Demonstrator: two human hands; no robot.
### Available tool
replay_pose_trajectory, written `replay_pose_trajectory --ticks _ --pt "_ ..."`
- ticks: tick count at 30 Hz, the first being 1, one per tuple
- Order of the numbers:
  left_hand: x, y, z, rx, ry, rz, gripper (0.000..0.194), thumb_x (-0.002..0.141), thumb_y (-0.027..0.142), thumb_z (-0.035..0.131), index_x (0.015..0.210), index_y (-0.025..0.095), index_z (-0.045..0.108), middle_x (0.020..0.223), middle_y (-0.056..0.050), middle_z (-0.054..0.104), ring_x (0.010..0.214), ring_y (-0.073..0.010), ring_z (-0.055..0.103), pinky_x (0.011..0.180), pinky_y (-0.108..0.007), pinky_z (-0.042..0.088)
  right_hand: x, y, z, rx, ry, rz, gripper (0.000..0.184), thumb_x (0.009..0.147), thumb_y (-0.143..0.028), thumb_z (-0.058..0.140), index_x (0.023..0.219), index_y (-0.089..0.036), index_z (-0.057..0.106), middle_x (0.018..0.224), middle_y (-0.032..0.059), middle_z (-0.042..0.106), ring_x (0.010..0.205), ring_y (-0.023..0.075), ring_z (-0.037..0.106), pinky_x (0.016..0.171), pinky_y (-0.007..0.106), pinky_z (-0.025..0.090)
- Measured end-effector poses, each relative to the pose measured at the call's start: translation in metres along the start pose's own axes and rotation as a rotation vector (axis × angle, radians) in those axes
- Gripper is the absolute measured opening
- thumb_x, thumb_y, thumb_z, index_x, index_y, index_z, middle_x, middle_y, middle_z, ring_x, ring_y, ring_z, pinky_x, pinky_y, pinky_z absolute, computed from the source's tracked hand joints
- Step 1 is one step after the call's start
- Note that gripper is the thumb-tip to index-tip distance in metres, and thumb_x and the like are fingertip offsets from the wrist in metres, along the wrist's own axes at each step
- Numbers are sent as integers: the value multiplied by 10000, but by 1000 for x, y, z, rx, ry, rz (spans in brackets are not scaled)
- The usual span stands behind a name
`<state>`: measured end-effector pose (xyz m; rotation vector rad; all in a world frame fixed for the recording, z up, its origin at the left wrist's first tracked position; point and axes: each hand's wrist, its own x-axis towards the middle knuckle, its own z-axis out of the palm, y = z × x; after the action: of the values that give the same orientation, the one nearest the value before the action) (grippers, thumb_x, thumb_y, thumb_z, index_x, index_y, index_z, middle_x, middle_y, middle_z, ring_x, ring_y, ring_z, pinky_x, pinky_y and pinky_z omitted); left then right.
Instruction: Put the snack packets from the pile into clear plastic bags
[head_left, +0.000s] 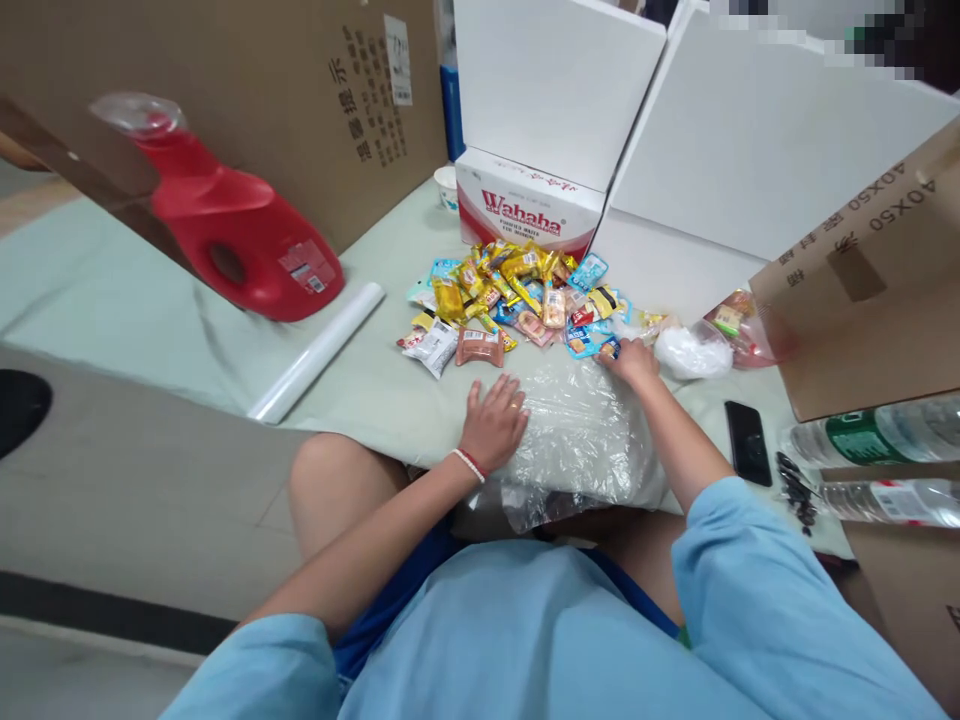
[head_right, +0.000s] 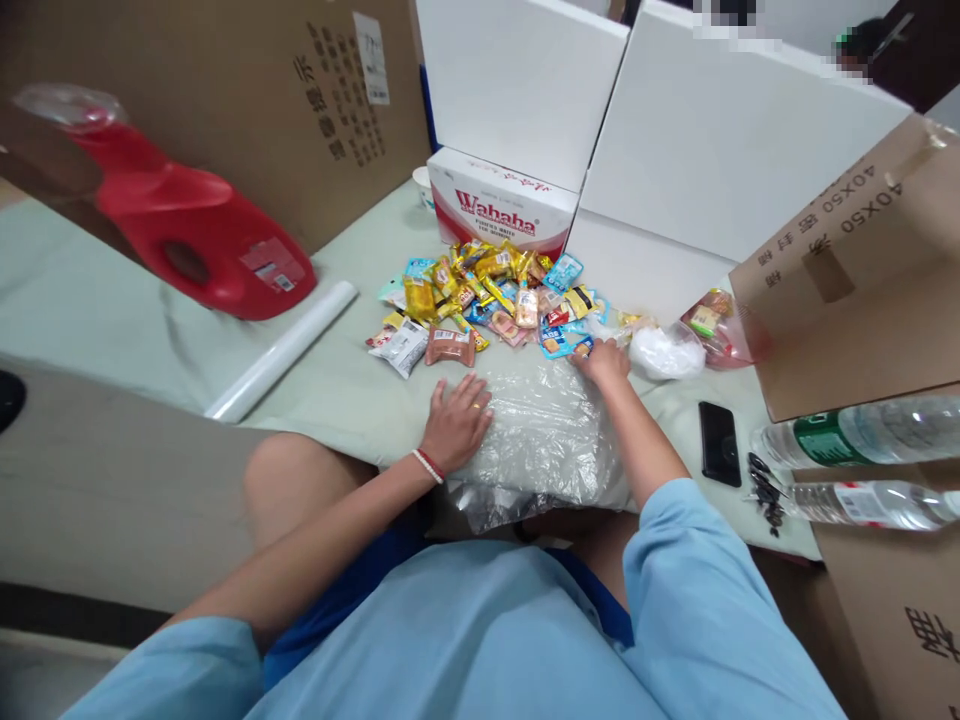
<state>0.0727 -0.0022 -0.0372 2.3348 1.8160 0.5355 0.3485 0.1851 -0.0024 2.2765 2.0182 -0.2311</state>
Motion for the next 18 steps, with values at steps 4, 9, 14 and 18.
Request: replay_pose_trajectory --ticks 4,9,14,18 --pt "2 -7 10 9 -147 67 512 1085 423 378 1545 250 521 1681 -127 423 1570 -308 376 1274 -692 149 -9 13 3 -19 11 -76 548 913 -543 691 1301 -156 701 1326 220 666 1211 371 625 962 435 501" --pt "-9 -50 9 36 -228 201 536 1091 457 363 1600 314 452 1724 -73 345 1592 -288 339 1294 -654 105 -5 28 -18 30 105 -133 421 1054 -301 424 1279 -131 736 1172 215 746 1100 330 683 959 439 490" --pt "-16 -63 3 55 -230 222 547 1098 476 338 1610 308 433 1730 -65 331 1596 -268 334 1300 -625 96 10 7 -18 126 208 -346 489 1065 -243 357 1460 -188 641 1413 138 680 1281 281 603 1115 417 435" --pt "-16 -59 4 61 -208 218 537 1098 476 342 1596 312 455 1720 -64 357 1591 -261 344 1304 -611 91 13 -11 12 220 164 -583 457 983 -214 458 1354 -207 724 1486 96 638 1384 283 530 1189 420 403"
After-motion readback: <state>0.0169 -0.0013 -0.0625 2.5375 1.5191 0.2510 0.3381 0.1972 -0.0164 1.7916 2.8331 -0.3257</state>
